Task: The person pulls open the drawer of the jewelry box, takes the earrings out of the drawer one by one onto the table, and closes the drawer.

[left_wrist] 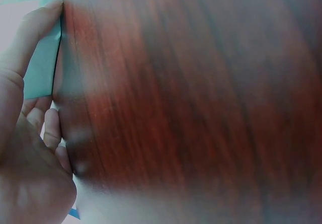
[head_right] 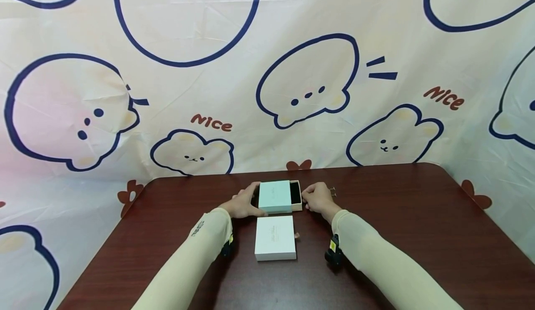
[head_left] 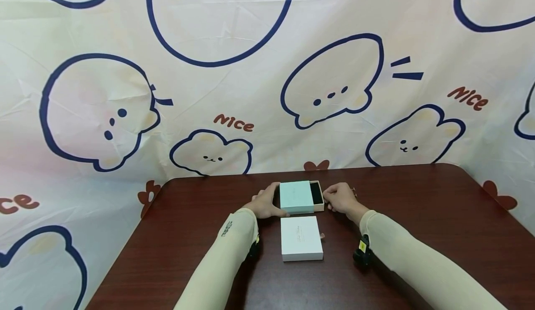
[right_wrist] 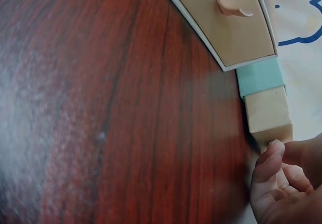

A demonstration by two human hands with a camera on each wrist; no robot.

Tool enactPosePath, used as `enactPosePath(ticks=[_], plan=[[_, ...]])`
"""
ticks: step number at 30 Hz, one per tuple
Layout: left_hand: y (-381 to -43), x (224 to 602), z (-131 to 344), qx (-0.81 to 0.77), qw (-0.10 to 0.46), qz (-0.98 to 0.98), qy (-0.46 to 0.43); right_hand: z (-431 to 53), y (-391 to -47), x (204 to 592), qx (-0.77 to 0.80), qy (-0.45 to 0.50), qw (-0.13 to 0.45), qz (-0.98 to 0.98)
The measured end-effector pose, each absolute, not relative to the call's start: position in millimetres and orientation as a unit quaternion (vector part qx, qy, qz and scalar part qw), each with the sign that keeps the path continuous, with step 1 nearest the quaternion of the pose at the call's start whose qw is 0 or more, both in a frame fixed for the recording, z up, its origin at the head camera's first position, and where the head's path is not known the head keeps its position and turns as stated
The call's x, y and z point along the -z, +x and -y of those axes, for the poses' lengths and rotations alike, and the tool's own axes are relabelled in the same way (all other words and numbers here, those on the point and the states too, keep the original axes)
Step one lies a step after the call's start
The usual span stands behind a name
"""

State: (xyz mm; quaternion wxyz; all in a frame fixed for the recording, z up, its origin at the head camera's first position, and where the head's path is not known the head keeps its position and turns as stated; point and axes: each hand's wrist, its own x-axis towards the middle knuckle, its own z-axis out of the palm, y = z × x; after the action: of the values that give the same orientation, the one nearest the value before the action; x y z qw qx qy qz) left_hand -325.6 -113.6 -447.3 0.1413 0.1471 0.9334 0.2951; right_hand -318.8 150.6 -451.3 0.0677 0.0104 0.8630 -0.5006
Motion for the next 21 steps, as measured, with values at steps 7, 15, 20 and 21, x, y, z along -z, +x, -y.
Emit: enactPosePath(ticks=[7,15,20,21], plan=[[-325.0,446.6,113.8,-0.296,0.143,-0.933,0.149,-149.6,-318.6,450.5,0.496,0.012,0.067,-0.866],[-324.7,446.6,113.9,-0.292,0.144,-0.933,0.151,-148.9,-319.1,451.2,0.497,0.008,0.071,-0.865],[-324.2,444.9,113.5,-0.294,0.146,-0.933,0.150,-148.0,-319.9,451.1,0.495,0.009,0.069,-0.866],[-324.1,444.7,113.4,-0.295,0.146,-0.932,0.149,-147.7,-320.1,451.2,0.494,0.010,0.068,-0.867]])
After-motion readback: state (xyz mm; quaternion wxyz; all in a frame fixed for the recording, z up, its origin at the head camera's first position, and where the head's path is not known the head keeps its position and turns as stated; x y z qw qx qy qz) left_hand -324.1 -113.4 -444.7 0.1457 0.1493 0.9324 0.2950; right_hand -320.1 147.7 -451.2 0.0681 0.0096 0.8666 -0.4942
